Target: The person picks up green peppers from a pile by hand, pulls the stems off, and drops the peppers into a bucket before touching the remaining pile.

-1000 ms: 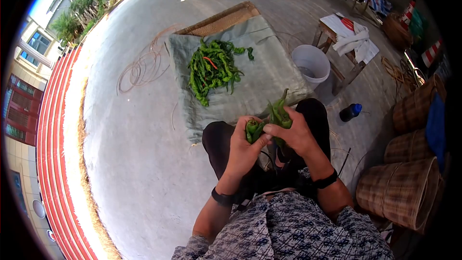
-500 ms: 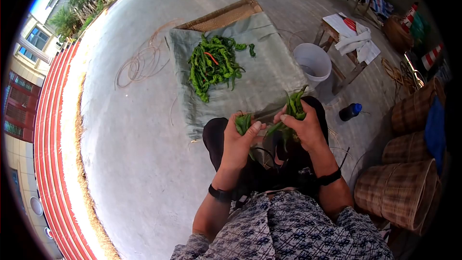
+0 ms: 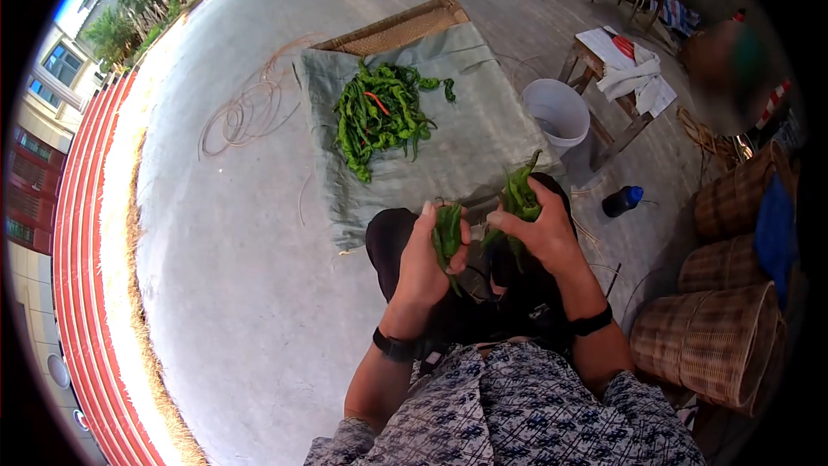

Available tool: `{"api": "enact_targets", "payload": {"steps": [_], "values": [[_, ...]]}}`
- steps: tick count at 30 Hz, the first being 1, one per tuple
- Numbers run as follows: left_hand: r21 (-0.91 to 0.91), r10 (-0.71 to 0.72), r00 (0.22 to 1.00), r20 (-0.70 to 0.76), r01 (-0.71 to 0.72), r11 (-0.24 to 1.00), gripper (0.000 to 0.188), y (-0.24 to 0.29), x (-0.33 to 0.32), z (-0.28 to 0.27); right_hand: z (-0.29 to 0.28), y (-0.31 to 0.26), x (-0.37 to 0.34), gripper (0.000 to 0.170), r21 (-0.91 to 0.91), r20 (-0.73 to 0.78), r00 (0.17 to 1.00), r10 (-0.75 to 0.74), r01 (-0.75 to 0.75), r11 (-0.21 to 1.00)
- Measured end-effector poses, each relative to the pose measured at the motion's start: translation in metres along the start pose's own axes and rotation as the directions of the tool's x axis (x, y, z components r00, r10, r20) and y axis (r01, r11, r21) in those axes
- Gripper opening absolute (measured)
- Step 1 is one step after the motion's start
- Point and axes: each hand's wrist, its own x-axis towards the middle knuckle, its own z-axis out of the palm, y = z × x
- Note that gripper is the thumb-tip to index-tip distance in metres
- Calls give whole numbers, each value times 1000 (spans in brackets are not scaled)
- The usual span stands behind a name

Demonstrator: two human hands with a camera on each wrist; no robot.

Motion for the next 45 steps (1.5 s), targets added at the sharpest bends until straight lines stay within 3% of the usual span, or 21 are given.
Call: {"api": "enact_targets", "payload": {"steps": [3,6,8,15,23,27,28,30,33,35,37,39,45], "values": [[149,44,999,-29,-39,988,43,-5,-2,2,12,0,-1,44,-98,40,999,-38,41,994],[262,92,994,-61,-73,962,32,-7,-7,6,26,-3,-3,50,-69,81,992,-92,98,993],[324,129,988,-87,-95,941,27,-7,-11,10,32,-8,-6,55,-149,88,994,-61,74,986],[357,188,978,-88,-145,923,21,-3,-16,-5,43,-4,-2,55,-141,136,986,-93,112,984],[389,233,962,-142,-162,907,29,-1,-16,1,40,4,7,56,-71,206,973,-106,123,990],[455,162,979,-126,-88,886,29,0,-6,7,30,9,16,50,77,251,966,-56,38,996],[443,134,986,-94,-79,893,32,0,-1,7,27,12,20,43,250,301,953,18,-97,963],[414,28,999,-15,-20,910,34,7,9,8,17,24,25,39,380,322,943,80,-206,902],[526,137,984,-111,-59,848,34,26,19,22,-1,15,31,38,455,214,977,1,-101,885],[589,237,961,-144,-109,801,34,37,25,24,-19,19,38,38,429,146,989,35,-95,898],[568,276,954,-119,-162,807,32,44,29,14,-39,20,43,39,407,101,993,59,-95,909],[518,327,940,-97,-233,823,30,42,31,8,-53,23,42,37,498,69,994,90,-113,860],[414,328,933,-148,-243,877,34,33,31,13,-75,42,34,31,619,7,997,76,-64,783]]}}
